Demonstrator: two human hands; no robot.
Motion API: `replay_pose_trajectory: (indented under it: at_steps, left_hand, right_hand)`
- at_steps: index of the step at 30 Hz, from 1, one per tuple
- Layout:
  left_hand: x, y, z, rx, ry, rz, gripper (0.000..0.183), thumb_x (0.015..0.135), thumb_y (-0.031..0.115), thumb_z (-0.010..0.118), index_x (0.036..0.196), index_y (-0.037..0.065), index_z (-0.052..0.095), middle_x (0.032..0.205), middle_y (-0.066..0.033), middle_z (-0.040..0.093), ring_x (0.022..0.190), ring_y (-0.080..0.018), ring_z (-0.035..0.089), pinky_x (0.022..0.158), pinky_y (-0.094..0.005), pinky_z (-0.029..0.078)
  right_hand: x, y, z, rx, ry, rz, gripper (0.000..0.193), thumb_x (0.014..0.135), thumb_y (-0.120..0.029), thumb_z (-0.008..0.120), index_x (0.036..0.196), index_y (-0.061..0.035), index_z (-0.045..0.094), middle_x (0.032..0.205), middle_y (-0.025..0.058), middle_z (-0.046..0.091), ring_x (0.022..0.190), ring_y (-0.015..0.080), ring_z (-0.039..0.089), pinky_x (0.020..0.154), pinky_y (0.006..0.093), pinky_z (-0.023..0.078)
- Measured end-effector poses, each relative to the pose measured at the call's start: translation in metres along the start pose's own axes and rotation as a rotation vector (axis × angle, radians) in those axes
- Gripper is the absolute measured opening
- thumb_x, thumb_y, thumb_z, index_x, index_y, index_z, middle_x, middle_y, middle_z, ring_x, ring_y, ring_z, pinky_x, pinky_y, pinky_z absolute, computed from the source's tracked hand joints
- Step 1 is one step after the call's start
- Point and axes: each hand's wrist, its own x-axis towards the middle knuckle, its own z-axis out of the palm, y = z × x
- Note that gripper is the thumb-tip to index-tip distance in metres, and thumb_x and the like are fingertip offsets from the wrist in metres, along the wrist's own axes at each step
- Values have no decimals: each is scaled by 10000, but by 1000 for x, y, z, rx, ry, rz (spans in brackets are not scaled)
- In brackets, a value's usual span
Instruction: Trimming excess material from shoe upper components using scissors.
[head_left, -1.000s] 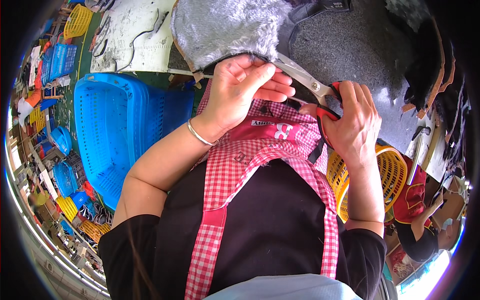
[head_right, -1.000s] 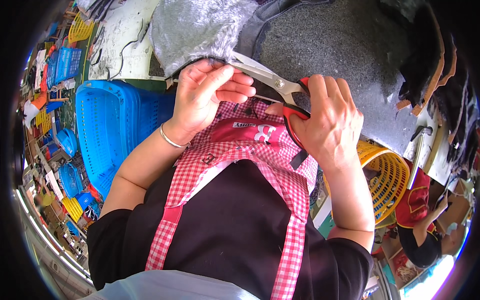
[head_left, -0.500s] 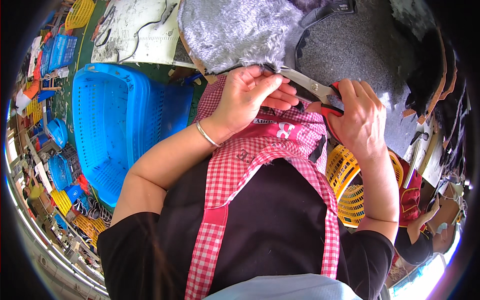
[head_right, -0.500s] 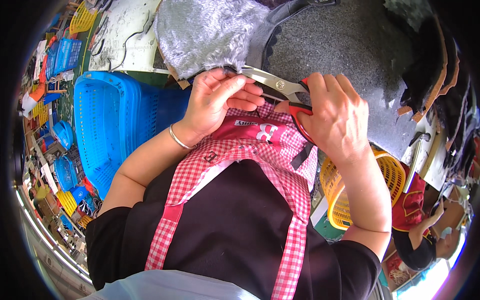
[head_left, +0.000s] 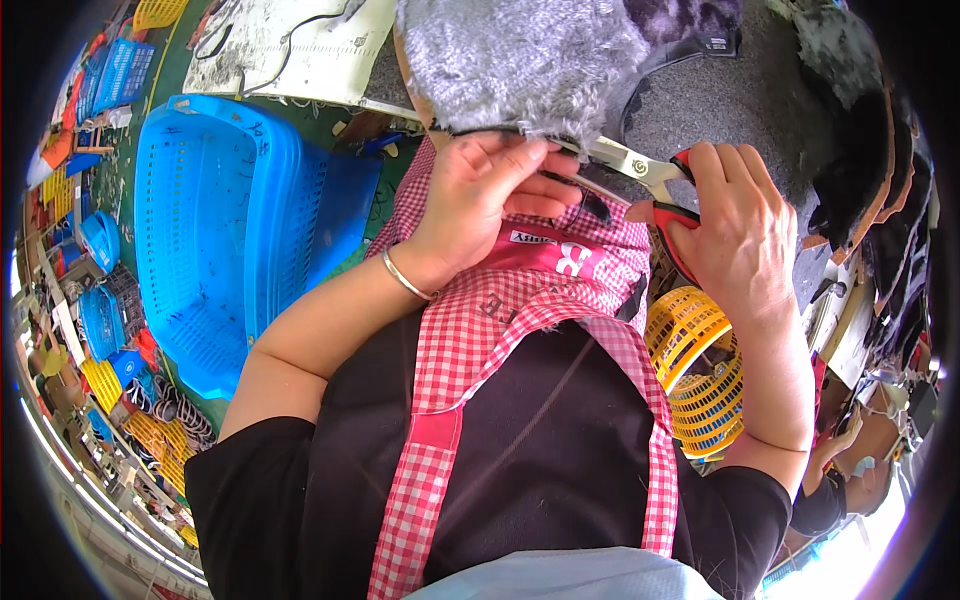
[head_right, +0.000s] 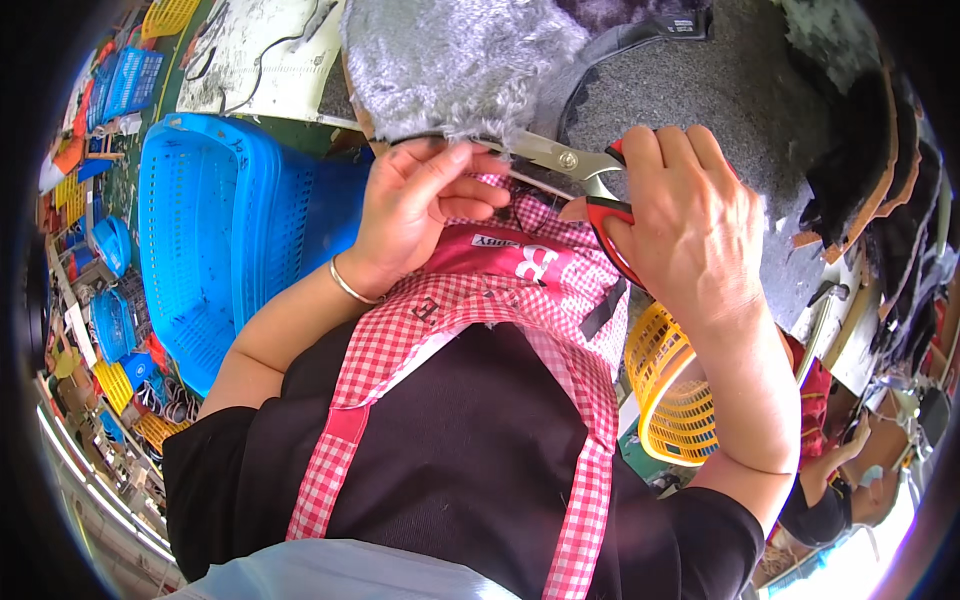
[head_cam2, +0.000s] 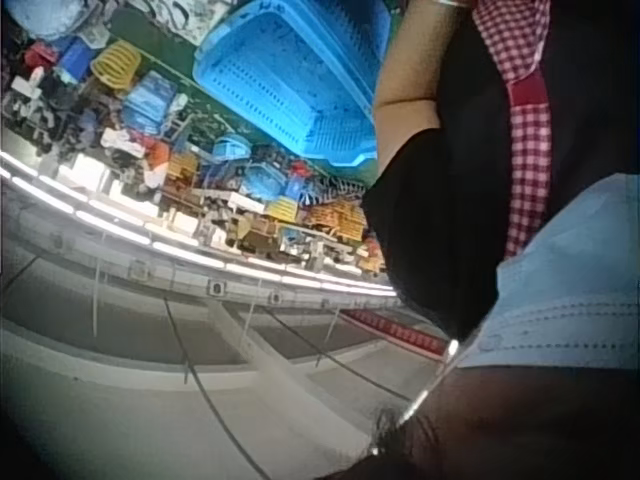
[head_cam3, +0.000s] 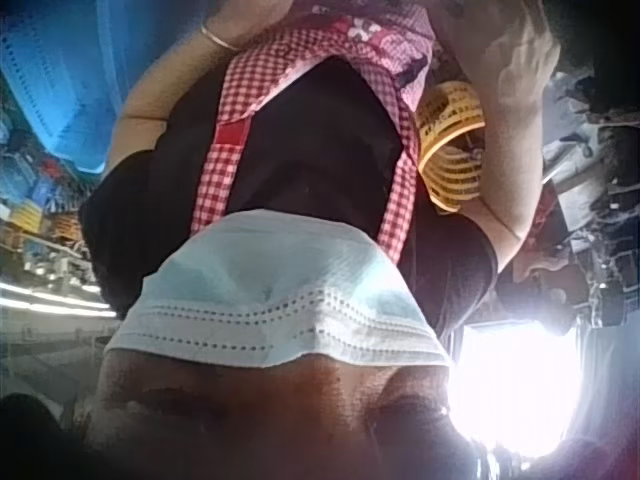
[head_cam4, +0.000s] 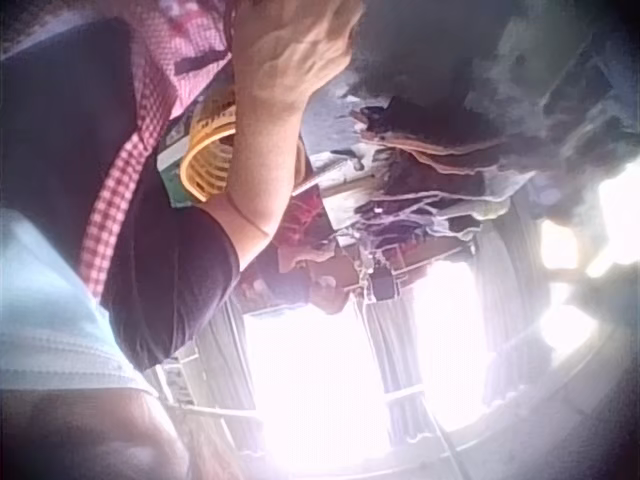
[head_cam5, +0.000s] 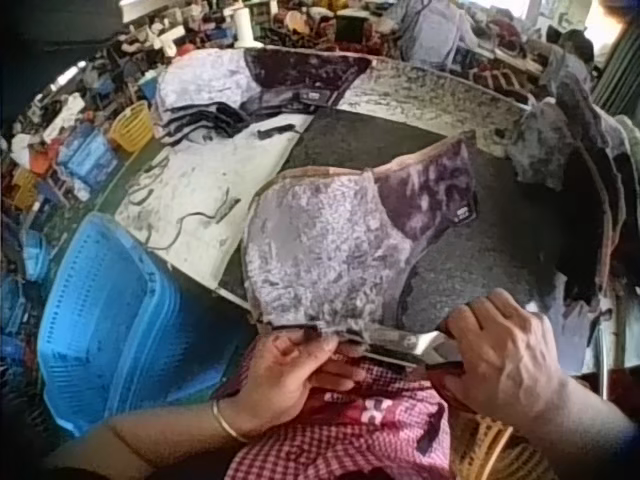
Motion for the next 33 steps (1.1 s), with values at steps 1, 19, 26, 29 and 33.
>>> replay_pose_trajectory:
  at_steps: [1,19,26,29,33]
  left_hand:
    - [0,1,-3,-10,7,24,282,1088,168,591,1233,-62,667,1137,-222,757,919,-286,792,759,-319,664]
    - [9,-3,-14,-32,36,119,230,1077,151,608,1113,-64,683,1029,-222,769,866,-288,795,725,-326,668]
    - [6,0,-14,0,-7,139,233,1085,135,586,1163,-58,692,1062,-223,767,876,-281,794,727,-321,665]
    - [7,2,-13,15,-36,147,232,1087,126,578,1164,-63,690,1060,-224,766,876,-285,792,722,-326,664]
    - [8,3,-10,51,-71,125,230,1087,122,579,1163,-63,690,1052,-222,766,869,-285,792,719,-333,664]
  right_hand:
    - [2,-1,-1,-7,-7,10,465,684,-317,903,947,-75,606,900,69,640,895,271,662,699,399,581]
    - [18,7,16,133,17,-108,525,765,-478,865,937,-40,631,854,99,657,831,309,675,676,416,556]
    - [21,7,-2,100,-6,-119,525,748,-459,871,945,-39,625,853,98,656,838,317,679,689,432,554]
    - [19,8,-6,70,-1,-115,534,735,-452,878,954,-38,621,863,97,654,839,320,675,692,433,555]
    - [22,-1,6,86,17,-81,557,737,-482,876,954,-36,621,876,101,656,844,322,677,692,438,559]
